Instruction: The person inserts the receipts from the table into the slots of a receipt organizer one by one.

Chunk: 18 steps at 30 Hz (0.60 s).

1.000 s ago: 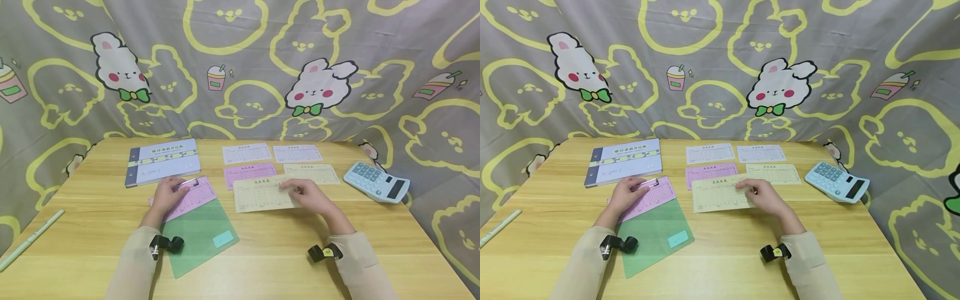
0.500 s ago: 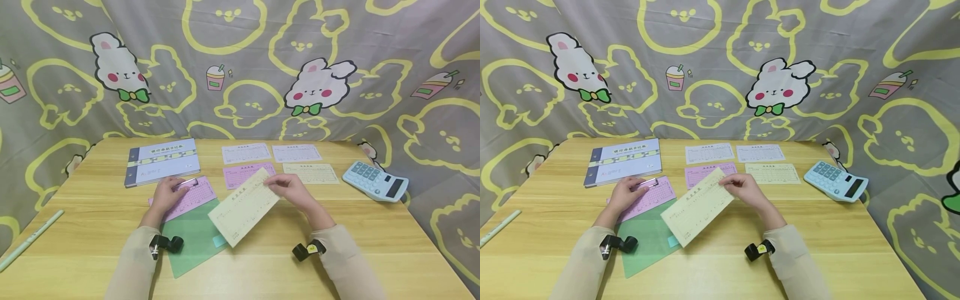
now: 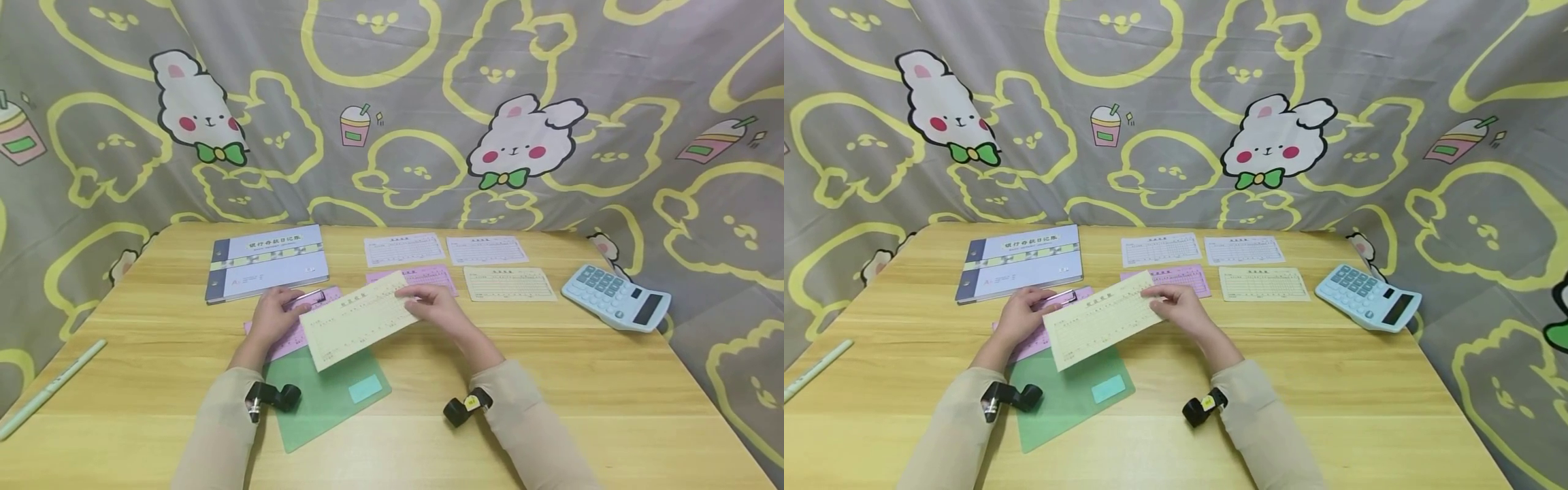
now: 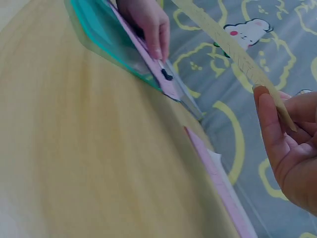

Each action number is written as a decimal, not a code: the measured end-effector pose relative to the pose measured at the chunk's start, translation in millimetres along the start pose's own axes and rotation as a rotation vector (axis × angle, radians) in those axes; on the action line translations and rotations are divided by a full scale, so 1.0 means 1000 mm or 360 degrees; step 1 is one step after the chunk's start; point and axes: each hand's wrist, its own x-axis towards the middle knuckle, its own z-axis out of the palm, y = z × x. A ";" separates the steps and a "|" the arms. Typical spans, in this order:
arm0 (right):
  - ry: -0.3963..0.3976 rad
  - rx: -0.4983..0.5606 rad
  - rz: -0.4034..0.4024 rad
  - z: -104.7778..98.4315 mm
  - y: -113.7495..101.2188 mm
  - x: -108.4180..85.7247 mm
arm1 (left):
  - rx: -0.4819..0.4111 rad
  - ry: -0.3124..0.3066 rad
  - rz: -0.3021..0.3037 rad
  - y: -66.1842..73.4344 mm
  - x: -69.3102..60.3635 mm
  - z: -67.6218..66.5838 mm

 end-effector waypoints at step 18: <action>-0.0129 0.0136 0.0232 0.033 0.004 0.009 | -0.0045 -0.0102 -0.0053 -0.004 0.003 -0.004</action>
